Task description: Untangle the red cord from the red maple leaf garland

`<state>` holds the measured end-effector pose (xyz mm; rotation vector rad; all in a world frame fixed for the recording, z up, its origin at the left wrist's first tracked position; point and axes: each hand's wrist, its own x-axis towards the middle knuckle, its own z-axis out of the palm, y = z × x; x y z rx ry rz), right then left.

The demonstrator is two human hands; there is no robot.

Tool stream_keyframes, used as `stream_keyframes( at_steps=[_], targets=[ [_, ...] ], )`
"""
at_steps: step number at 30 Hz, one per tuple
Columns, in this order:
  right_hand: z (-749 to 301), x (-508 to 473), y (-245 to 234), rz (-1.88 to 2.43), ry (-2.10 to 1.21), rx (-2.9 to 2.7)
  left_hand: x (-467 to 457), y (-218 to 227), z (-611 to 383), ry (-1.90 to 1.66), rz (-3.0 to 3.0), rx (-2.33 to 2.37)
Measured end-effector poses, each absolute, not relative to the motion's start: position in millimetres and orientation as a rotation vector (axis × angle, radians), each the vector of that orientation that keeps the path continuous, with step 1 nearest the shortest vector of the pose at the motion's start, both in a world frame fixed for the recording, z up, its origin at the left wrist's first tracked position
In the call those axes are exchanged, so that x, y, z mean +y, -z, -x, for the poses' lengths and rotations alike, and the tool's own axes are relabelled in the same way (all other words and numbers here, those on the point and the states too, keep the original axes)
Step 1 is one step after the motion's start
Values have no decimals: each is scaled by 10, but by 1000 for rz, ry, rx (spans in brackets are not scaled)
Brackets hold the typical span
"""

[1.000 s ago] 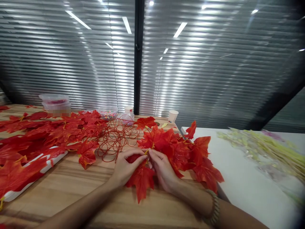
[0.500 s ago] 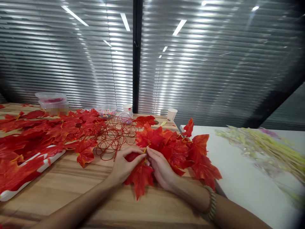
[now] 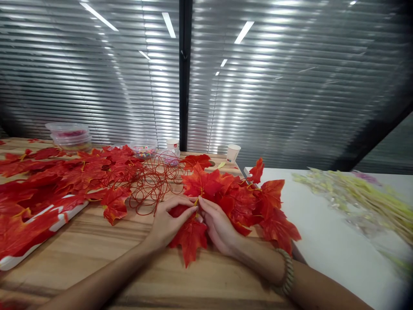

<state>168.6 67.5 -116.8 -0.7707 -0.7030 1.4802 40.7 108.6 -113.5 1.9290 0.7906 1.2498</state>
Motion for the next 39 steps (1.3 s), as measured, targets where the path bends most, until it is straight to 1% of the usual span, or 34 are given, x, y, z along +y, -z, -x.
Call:
stream_keyframes(
  at_steps=[11,18,29,39],
  targets=[
    [-1699,662,1190,781,-1455,-774,1090,1155,-392,-1256,-1960,793],
    [-1708,677,1185,833,-1367,-765,1088,1141,-403,-1242,-1971,768],
    [-1690,661,1161,795,-1474,-688,1090,1187,-411,-1260,-1978,745],
    [-1701,664,1172,781,-1499,-703,1074,1164,-419,-1288,-1975,748]
  ],
)
